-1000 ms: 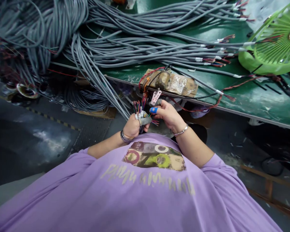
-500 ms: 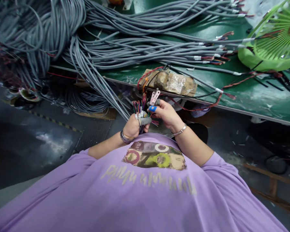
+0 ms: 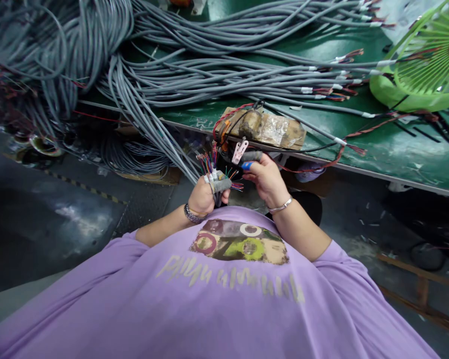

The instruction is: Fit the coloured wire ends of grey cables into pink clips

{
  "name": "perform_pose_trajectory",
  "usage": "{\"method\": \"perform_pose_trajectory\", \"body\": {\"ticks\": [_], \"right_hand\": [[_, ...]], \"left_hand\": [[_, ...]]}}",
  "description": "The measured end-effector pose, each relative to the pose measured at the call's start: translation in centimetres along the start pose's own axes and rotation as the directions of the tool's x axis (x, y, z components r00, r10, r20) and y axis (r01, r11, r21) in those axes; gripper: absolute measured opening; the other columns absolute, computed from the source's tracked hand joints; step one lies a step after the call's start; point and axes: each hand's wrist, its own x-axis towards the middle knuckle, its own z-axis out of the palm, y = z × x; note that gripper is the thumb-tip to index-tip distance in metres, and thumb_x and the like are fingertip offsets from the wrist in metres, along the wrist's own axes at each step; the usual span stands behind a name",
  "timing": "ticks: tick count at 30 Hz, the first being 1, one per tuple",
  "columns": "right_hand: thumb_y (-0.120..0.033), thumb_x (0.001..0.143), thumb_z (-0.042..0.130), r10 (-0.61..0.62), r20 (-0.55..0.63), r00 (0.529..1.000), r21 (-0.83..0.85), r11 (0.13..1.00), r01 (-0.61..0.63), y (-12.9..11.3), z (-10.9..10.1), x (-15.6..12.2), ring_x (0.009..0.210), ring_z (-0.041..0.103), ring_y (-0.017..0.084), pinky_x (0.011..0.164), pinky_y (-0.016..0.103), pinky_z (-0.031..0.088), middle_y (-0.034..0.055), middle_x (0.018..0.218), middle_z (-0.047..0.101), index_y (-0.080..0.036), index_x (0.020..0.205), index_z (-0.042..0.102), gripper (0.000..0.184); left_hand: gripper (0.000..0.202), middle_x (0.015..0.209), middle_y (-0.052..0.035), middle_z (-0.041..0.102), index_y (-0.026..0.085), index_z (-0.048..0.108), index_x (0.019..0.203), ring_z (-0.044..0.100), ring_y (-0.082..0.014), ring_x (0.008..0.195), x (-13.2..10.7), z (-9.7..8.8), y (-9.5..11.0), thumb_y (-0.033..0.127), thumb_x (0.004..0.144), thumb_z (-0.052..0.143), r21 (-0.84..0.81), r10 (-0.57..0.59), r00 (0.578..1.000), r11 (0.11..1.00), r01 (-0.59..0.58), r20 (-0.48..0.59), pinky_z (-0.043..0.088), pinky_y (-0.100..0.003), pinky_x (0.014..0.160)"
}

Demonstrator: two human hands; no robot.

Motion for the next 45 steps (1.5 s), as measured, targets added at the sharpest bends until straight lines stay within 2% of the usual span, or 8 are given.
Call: {"method": "perform_pose_trajectory", "body": {"ticks": [2,4,7,10,18,25,36,45], "right_hand": [[-0.026,0.061,0.076,0.016,-0.044,0.999,0.043,0.999,-0.014,-0.3,-0.5,0.5,0.061,0.055,0.008,0.059,0.022,0.049,-0.0051,0.072,0.061,-0.022,0.083,0.058,0.028],[-0.043,0.07,0.073,0.074,0.013,0.997,0.034,0.997,-0.075,-0.5,-0.6,1.0,0.062,0.056,0.01,0.059,0.024,0.05,-0.0028,0.071,0.061,-0.022,0.083,0.057,0.03],[-0.073,0.074,0.062,0.165,0.15,0.975,-0.035,0.986,-0.162,-0.7,0.1,1.7,0.062,0.059,0.013,0.056,0.026,0.05,0.0014,0.073,0.064,-0.021,0.086,0.059,0.053],[-0.083,0.069,0.06,0.153,0.176,0.972,-0.03,0.988,-0.15,-0.4,1.1,2.2,0.063,0.061,0.015,0.055,0.027,0.049,0.0025,0.071,0.065,-0.021,0.086,0.061,0.064],[-0.085,0.064,0.063,0.055,0.116,0.992,0.009,0.998,-0.056,0.1,2.1,2.4,0.072,0.064,0.018,0.06,0.029,0.051,0.0038,0.072,0.067,-0.021,0.084,0.061,0.067],[-0.084,0.069,0.057,-0.013,0.09,0.996,-0.073,0.997,0.02,0.2,2.4,2.5,0.081,0.066,0.021,0.065,0.032,0.053,0.0062,0.081,0.069,-0.02,0.099,0.064,0.072],[-0.092,0.068,0.044,0.118,0.212,0.97,0.001,0.993,-0.12,0.1,1.3,2.0,0.072,0.062,0.019,0.062,0.031,0.05,0.0043,0.077,0.065,-0.023,0.085,0.06,0.073],[-0.073,0.07,0.067,0.071,0.151,0.986,0.009,0.997,-0.073,-0.1,2.1,1.6,0.061,0.055,0.014,0.058,0.028,0.046,-0.0003,0.066,0.059,-0.022,0.078,0.058,0.052]], "left_hand": [[0.034,0.05,0.0029,0.056,0.015,0.054,0.063,0.05,-0.0074,0.038,-0.1,-0.1,0.4,0.039,0.063,0.077,-0.007,-0.015,0.999,1.0,0.015,0.028,0.041,-0.019,0.039],[0.035,0.05,0.0028,0.057,0.016,0.053,0.065,0.05,-0.0075,0.038,0.0,-0.2,0.8,0.04,0.062,0.078,-0.021,-0.044,0.997,0.999,0.045,0.071,0.041,-0.019,0.038],[0.039,0.05,0.0033,0.056,0.017,0.051,0.069,0.049,-0.0081,0.038,0.6,-0.1,1.6,0.041,0.059,0.079,-0.047,-0.081,0.987,0.995,0.088,0.14,0.04,-0.02,0.037],[0.041,0.048,0.0041,0.054,0.018,0.05,0.071,0.047,-0.0082,0.037,1.5,0.1,2.0,0.043,0.057,0.08,-0.063,-0.088,0.979,0.993,0.101,0.184,0.037,-0.02,0.036],[0.041,0.047,0.0035,0.053,0.016,0.051,0.071,0.047,-0.008,0.037,2.9,0.2,1.7,0.038,0.055,0.082,-0.119,-0.126,0.97,0.981,0.153,0.209,0.037,-0.019,0.034],[0.035,0.047,0.0027,0.053,0.016,0.052,0.071,0.047,-0.0085,0.037,3.1,0.0,0.9,0.034,0.057,0.079,-0.119,-0.138,0.969,0.979,0.164,0.205,0.037,-0.019,0.035],[0.039,0.047,0.0035,0.054,0.017,0.052,0.07,0.047,-0.0085,0.036,1.4,0.2,1.5,0.041,0.059,0.081,-0.079,-0.114,0.972,0.988,0.132,0.204,0.038,-0.02,0.035],[0.043,0.049,0.0048,0.055,0.017,0.05,0.068,0.048,-0.0074,0.039,0.5,0.9,1.7,0.045,0.059,0.081,-0.097,-0.042,0.997,0.994,0.048,0.059,0.042,-0.02,0.038]]}}
